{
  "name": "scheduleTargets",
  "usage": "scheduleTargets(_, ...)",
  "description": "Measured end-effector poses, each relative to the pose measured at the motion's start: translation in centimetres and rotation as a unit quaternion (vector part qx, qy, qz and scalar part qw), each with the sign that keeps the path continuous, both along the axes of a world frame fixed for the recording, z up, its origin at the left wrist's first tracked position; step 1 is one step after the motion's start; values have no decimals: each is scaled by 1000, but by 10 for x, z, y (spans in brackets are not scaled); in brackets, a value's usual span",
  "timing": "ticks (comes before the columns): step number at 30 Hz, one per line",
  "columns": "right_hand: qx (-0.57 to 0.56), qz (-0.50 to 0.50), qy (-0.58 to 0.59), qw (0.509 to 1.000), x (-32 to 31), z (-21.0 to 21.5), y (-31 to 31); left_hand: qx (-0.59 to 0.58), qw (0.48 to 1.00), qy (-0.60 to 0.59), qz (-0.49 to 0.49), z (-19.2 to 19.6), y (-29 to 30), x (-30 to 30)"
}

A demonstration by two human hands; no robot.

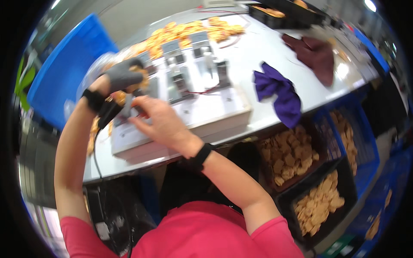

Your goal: The person assembles small electronic components by placing beige plastic housings into metal fixtures on a white board. They use a screwdriver to tighten screws into the fixtures, securing the components in place. The person handles the components one at a time, picking them from a pile and placing them into the assembly jig.

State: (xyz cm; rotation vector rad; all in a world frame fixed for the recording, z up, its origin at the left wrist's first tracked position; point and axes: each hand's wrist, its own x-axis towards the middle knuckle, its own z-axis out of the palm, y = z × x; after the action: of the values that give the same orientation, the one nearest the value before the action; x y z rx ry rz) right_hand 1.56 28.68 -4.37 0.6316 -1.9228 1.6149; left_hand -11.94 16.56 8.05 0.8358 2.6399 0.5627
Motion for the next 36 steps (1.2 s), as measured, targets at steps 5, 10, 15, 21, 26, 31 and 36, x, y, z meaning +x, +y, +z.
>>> scheduleTargets(5,-18,-53,38,998,0,-5,33,250,965,12,-80,54,10,23)
scheduleTargets(10,-251,148,-152,944,83,-16,62,214,972,18,-96,11,6,138)
scheduleTargets(15,-359,211,-329,847,173,-73,96,55,958,-162,-229,-54,61,214)
scheduleTargets(21,-441,-78,-458,768,254,-178,191,97,955,-103,-259,-53,60,206)
scheduleTargets(26,-388,-410,-290,773,287,-240,385,129,984,-87,-84,-46,-27,202)
scheduleTargets(31,-287,-623,-212,697,310,-200,504,234,960,-134,75,-65,-88,221)
scheduleTargets(36,-263,-503,-355,743,312,-193,460,383,898,-67,207,-95,-112,207)
